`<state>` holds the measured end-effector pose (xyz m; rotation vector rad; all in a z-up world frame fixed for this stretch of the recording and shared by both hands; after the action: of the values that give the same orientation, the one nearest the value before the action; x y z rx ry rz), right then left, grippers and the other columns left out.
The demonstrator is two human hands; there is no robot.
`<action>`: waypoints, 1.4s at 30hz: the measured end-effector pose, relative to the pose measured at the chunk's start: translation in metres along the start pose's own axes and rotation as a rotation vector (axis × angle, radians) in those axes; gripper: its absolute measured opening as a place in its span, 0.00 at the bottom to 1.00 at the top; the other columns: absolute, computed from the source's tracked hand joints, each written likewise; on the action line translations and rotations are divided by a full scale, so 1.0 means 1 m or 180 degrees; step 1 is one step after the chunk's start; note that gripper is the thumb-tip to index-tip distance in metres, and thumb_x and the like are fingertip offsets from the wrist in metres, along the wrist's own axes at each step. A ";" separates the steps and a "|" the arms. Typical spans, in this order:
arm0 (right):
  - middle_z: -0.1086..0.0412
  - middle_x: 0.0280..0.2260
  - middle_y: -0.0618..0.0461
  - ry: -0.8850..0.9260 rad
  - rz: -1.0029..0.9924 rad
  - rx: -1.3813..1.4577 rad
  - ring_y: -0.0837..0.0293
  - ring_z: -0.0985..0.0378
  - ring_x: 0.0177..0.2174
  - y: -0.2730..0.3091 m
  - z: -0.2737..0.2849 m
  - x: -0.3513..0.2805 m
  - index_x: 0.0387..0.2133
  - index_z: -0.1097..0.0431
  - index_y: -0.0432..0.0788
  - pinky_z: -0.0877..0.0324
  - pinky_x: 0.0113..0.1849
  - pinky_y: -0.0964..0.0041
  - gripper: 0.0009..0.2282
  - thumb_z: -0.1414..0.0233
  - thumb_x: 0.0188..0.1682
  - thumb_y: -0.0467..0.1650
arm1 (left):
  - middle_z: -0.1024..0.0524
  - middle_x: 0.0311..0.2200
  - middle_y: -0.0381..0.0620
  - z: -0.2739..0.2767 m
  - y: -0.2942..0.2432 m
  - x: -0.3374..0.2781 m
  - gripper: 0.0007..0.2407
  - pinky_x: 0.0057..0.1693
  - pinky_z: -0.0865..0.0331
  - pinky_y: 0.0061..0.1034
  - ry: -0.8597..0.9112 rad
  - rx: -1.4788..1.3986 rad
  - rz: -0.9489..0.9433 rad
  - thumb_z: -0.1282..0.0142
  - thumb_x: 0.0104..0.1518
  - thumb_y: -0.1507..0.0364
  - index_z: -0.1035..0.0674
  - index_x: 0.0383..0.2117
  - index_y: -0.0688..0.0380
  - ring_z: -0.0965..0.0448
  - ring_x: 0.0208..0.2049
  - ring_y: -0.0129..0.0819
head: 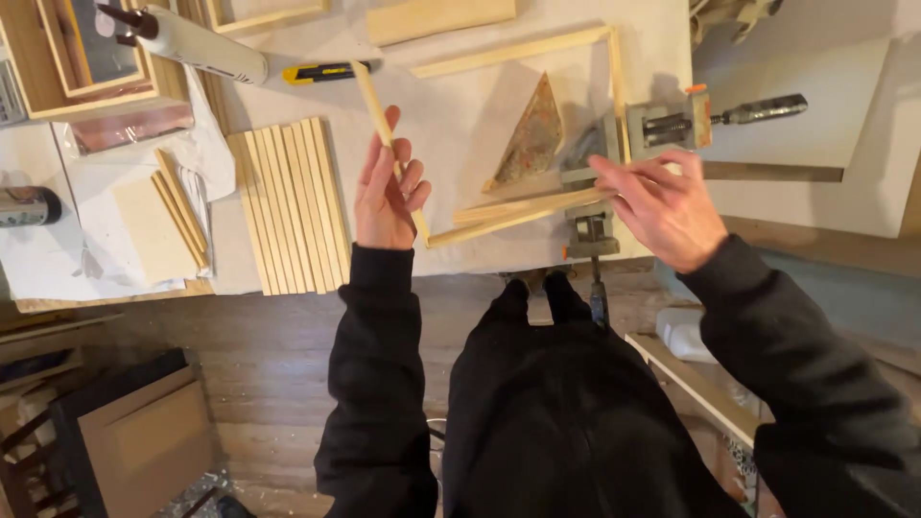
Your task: Assembling wooden picture frame components using a corner clamp and hammer.
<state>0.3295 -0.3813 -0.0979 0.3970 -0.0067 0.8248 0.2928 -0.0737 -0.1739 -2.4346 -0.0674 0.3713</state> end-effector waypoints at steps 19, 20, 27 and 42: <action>0.20 0.39 0.53 0.1228 -0.0427 0.0320 0.54 0.19 0.37 -0.011 -0.107 0.029 0.63 0.39 0.45 0.33 0.55 0.53 0.21 0.50 0.54 0.27 | 0.28 0.32 0.38 0.248 0.143 0.096 0.24 0.33 0.26 0.29 -0.1403 0.2097 0.0151 0.46 0.56 0.75 0.28 0.63 0.57 0.27 0.31 0.25; 0.21 0.40 0.54 0.1098 -0.0769 0.0889 0.56 0.20 0.39 -0.013 -0.094 0.031 0.62 0.38 0.44 0.32 0.54 0.55 0.21 0.50 0.54 0.26 | 0.27 0.34 0.41 0.243 0.135 0.093 0.23 0.38 0.26 0.31 -0.1484 0.2705 0.0068 0.45 0.56 0.75 0.26 0.62 0.57 0.27 0.33 0.28; 0.31 0.39 0.54 -0.0282 -0.2475 0.6548 0.57 0.28 0.41 0.012 -0.085 -0.026 0.59 0.33 0.35 0.31 0.47 0.60 0.20 0.52 0.51 0.21 | 0.33 0.58 0.58 0.151 0.073 0.049 0.27 0.64 0.36 0.36 -0.1467 0.3062 -0.0720 0.41 0.62 0.62 0.33 0.65 0.61 0.32 0.59 0.46; 0.58 0.75 0.32 0.0429 -0.0586 0.3163 0.35 0.60 0.75 0.226 -0.003 0.049 0.73 0.55 0.37 0.56 0.70 0.44 0.37 0.63 0.56 0.49 | 0.53 0.77 0.61 -0.103 -0.004 -0.112 0.37 0.82 0.65 0.44 -0.0146 0.0026 -0.0896 0.74 0.71 0.44 0.50 0.74 0.66 0.58 0.80 0.50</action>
<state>0.2004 -0.2076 -0.0158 1.2532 0.5760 0.6225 0.2150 -0.1494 -0.0680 -2.3656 -0.4226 0.2987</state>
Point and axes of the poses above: each hand's wrist, its own x-axis towards the middle knuckle, its own z-axis out of the back of the hand, y = z × x, the point moved 10 cm from there along x, towards the middle knuckle
